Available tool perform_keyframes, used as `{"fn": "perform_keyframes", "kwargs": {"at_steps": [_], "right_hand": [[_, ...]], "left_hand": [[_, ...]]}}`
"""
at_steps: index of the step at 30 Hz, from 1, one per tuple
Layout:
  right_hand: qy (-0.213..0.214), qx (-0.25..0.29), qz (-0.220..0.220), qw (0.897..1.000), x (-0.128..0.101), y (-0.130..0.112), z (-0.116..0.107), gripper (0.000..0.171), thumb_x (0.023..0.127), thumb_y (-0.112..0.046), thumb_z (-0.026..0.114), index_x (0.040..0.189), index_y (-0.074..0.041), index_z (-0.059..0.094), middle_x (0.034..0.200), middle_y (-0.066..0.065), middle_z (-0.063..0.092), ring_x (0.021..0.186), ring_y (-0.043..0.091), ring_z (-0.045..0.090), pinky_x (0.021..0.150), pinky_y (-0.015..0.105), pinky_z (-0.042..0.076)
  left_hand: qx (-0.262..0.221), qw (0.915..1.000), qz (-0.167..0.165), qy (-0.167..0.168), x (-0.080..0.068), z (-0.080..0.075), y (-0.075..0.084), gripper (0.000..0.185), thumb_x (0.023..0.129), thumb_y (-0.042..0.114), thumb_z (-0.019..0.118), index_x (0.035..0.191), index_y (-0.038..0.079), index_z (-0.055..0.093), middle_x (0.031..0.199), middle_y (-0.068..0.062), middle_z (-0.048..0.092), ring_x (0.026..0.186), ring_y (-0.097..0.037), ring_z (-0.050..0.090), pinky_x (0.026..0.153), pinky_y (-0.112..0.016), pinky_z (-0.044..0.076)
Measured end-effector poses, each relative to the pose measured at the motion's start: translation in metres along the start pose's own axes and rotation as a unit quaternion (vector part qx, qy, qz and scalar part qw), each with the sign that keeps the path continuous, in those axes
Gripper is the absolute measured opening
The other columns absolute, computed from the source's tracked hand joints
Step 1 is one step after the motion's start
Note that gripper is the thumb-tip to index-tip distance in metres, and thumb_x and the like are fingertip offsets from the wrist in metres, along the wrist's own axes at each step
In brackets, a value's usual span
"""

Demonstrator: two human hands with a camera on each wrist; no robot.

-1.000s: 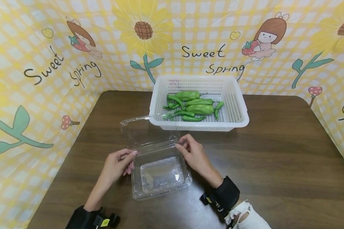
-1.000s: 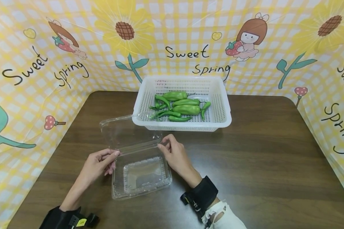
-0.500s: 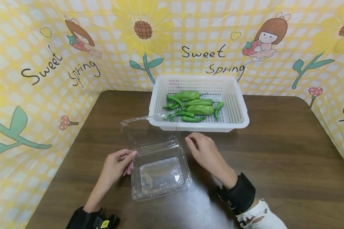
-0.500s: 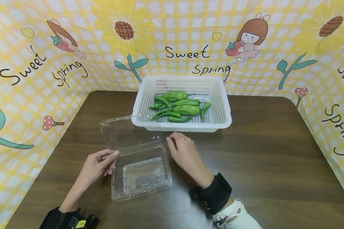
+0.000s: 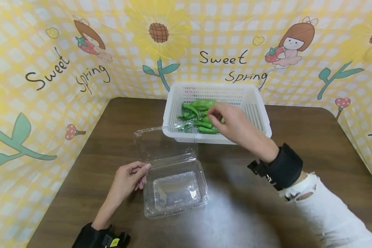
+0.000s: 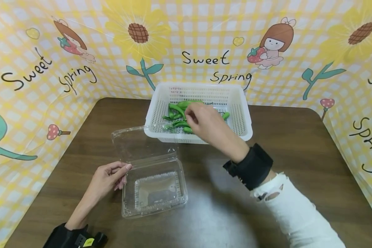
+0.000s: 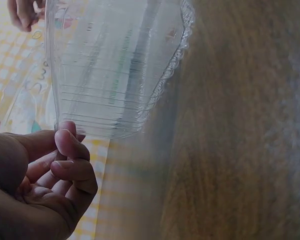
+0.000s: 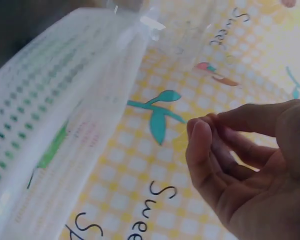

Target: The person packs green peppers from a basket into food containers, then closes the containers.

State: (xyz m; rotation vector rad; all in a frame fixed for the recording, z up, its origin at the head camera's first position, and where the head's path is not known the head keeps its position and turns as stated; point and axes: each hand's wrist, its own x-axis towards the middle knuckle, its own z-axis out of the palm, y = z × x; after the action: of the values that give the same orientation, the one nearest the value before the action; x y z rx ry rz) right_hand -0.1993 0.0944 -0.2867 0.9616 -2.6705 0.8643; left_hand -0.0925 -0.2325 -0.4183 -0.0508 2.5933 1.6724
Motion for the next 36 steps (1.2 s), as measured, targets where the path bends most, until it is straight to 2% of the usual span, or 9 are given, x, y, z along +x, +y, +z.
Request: {"fn": "perform_keyframes", "kwargs": {"at_steps": [6, 8, 11, 14, 18, 23, 29, 36], "right_hand": [[-0.076, -0.008, 0.003, 0.997, 0.034, 0.012, -0.002, 0.012, 0.097, -0.008, 0.059, 0.104, 0.0, 0.066, 0.098, 0.013, 0.069, 0.087, 0.024, 0.066, 0.08, 0.038, 0.057], [-0.097, -0.026, 0.0, 0.995, 0.043, 0.016, -0.002, 0.012, 0.097, -0.008, 0.06, 0.104, -0.001, 0.066, 0.098, 0.013, 0.069, 0.089, 0.025, 0.066, 0.082, 0.038, 0.057], [-0.131, -0.045, -0.006, 0.99, 0.057, 0.025, 0.001, 0.012, 0.096, -0.008, 0.061, 0.105, -0.002, 0.066, 0.101, 0.012, 0.07, 0.092, 0.025, 0.066, 0.086, 0.037, 0.056], [-0.17, -0.058, -0.015, 0.984, 0.07, 0.035, 0.005, 0.016, 0.095, -0.008, 0.061, 0.108, -0.002, 0.066, 0.106, 0.013, 0.07, 0.097, 0.025, 0.067, 0.09, 0.037, 0.056], [-0.222, -0.076, -0.028, 0.972, 0.085, 0.047, 0.011, 0.02, 0.094, -0.008, 0.061, 0.112, 0.0, 0.065, 0.11, 0.016, 0.068, 0.102, 0.028, 0.066, 0.093, 0.04, 0.054], [-0.276, -0.106, -0.04, 0.954, 0.097, 0.056, 0.023, 0.017, 0.093, -0.01, 0.064, 0.109, -0.003, 0.065, 0.106, 0.013, 0.068, 0.098, 0.026, 0.064, 0.09, 0.039, 0.054], [-0.311, -0.135, -0.058, 0.939, 0.108, 0.065, 0.045, 0.02, 0.091, -0.012, 0.067, 0.11, -0.005, 0.066, 0.108, 0.012, 0.069, 0.095, 0.024, 0.061, 0.09, 0.038, 0.052], [-0.352, -0.151, -0.064, 0.922, 0.118, 0.075, 0.07, 0.024, 0.091, -0.01, 0.069, 0.112, -0.001, 0.063, 0.108, 0.013, 0.065, 0.093, 0.025, 0.058, 0.086, 0.038, 0.052]], "left_hand": [[0.011, 0.9999, -0.002, 0.001, -0.008, -0.001, 0.023, 0.023, 0.099, 0.016, 0.062, 0.098, -0.005, 0.069, 0.062, -0.02, 0.062, 0.046, -0.028, 0.055, 0.039, -0.029, 0.046], [0.015, 0.9999, 0.001, 0.0, -0.007, 0.0, 0.019, 0.023, 0.099, 0.018, 0.062, 0.098, -0.004, 0.07, 0.062, -0.018, 0.062, 0.046, -0.029, 0.055, 0.038, -0.028, 0.045], [0.015, 0.9999, 0.007, 0.001, -0.002, 0.0, 0.005, 0.026, 0.099, 0.024, 0.063, 0.099, -0.001, 0.071, 0.061, -0.013, 0.063, 0.046, -0.03, 0.056, 0.038, -0.028, 0.045], [0.017, 0.9998, 0.011, -0.001, 0.002, 0.0, -0.005, 0.028, 0.098, 0.03, 0.064, 0.099, 0.003, 0.071, 0.061, -0.011, 0.063, 0.046, -0.026, 0.056, 0.038, -0.028, 0.046], [0.011, 0.9999, 0.011, -0.001, 0.002, -0.001, -0.005, 0.027, 0.098, 0.03, 0.064, 0.1, 0.004, 0.071, 0.062, -0.01, 0.064, 0.045, -0.022, 0.056, 0.038, -0.029, 0.046], [0.011, 0.9999, 0.011, -0.001, -0.001, 0.0, -0.005, 0.026, 0.098, 0.029, 0.063, 0.1, 0.004, 0.072, 0.062, -0.009, 0.064, 0.045, -0.025, 0.056, 0.038, -0.029, 0.046], [0.009, 0.9999, 0.008, 0.003, -0.002, 0.0, -0.004, 0.026, 0.097, 0.031, 0.064, 0.099, 0.006, 0.072, 0.061, -0.009, 0.064, 0.045, -0.023, 0.056, 0.038, -0.029, 0.046], [0.002, 1.0, 0.002, 0.001, -0.001, 0.0, -0.003, 0.025, 0.097, 0.03, 0.065, 0.097, 0.006, 0.072, 0.061, -0.01, 0.063, 0.044, -0.015, 0.055, 0.037, -0.028, 0.045]]}}
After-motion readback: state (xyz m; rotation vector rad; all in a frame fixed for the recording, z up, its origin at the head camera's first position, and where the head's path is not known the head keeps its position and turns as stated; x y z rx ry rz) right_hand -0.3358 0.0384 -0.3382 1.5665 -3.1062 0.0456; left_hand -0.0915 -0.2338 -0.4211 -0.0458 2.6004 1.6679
